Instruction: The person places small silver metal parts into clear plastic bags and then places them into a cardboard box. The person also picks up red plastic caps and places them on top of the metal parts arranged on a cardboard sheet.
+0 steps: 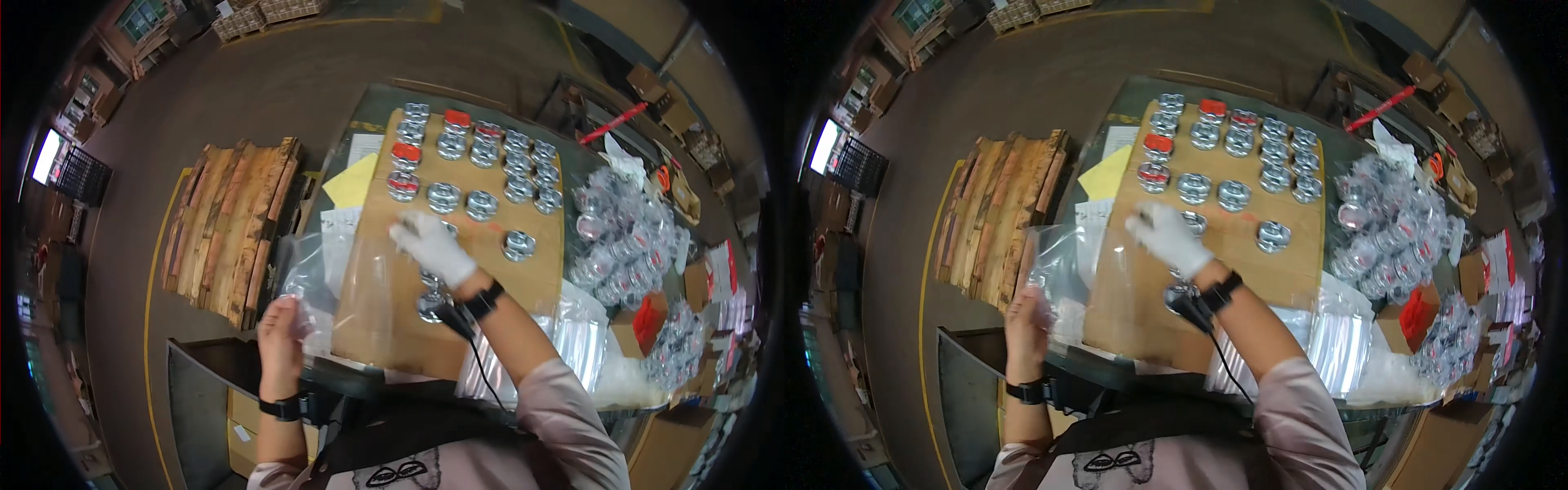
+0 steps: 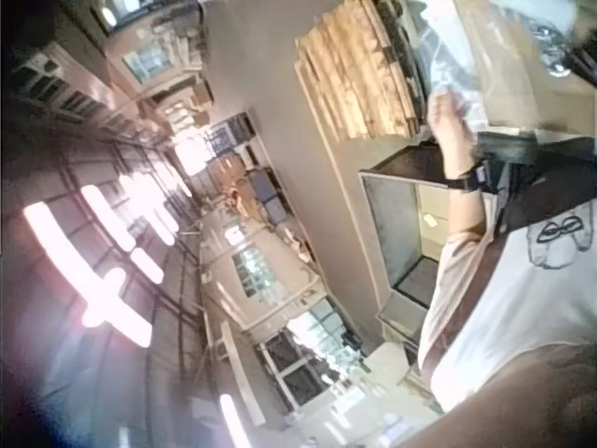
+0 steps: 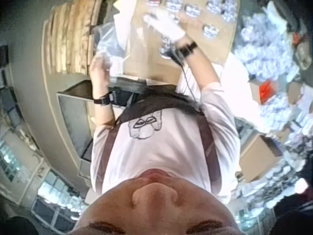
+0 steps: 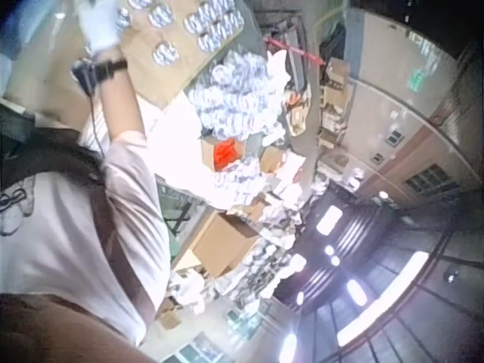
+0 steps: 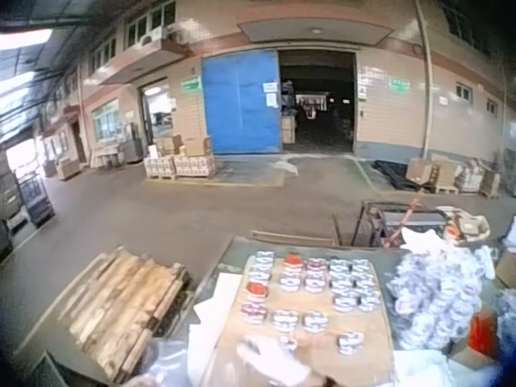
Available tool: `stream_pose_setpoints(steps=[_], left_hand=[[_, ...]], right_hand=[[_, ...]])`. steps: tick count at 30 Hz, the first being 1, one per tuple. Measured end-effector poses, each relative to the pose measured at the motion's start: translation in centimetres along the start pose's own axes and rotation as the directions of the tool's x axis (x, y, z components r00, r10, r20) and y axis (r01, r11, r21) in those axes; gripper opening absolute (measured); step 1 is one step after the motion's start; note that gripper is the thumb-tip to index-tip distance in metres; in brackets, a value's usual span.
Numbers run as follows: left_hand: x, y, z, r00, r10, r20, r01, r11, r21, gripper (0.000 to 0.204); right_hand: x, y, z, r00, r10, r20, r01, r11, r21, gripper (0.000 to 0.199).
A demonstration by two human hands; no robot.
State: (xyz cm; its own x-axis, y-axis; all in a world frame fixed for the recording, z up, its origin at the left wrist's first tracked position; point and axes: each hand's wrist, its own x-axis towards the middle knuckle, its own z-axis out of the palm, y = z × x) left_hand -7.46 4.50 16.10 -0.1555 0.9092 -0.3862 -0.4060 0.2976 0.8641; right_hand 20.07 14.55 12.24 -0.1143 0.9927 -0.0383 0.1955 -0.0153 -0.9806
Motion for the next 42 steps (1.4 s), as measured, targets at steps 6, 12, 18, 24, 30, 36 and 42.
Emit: stream_pose_setpoints(steps=[6,12,18,24,30,36,42], left_hand=[[2.4,5.6,-3.4,0.932,0.326,0.159,-0.362,0.811,0.459,0.006],[8.5,-6.1,-1.6,0.918,-0.008,0.396,-0.342,0.489,0.803,0.017],[8.0,-16.2,-0.5,0.957,-0.119,0.266,-0.05,0.832,0.552,0.023],[3.5,-10.5,0.5,0.824,0.388,0.413,-0.567,0.53,0.631,0.016],[-2.6,-8.5,1.6,0.708,0.317,0.632,-0.691,0.498,0.524,0.028],[1.6,-6.3,-1.3,0.969,-0.059,0.241,0.042,0.996,0.075,0.037],[0.0,-6.7,-1.0,0.77,0.23,0.595,-0.632,0.399,0.664,0.026]], right_hand=[[13.1,6.6,1.8,0.995,-0.034,-0.092,-0.08,0.25,-0.965,0.02],[8.8,1.3,1.6,0.996,-0.05,-0.071,-0.022,0.644,-0.765,0.026],[-6.1,3.0,9.3,0.988,-0.095,-0.122,0.006,0.813,-0.582,0.048],[-10.4,4.8,11.6,0.963,-0.117,0.241,0.265,0.278,-0.924,0.03],[-7.3,4.7,12.5,0.962,0.275,-0.004,-0.272,0.95,-0.154,0.027],[-11.6,-2.8,7.9,0.962,-0.188,0.196,0.244,0.917,-0.316,0.039],[-10.6,2.1,10.4,0.953,0.304,-0.008,-0.304,0.948,-0.099,0.04]])
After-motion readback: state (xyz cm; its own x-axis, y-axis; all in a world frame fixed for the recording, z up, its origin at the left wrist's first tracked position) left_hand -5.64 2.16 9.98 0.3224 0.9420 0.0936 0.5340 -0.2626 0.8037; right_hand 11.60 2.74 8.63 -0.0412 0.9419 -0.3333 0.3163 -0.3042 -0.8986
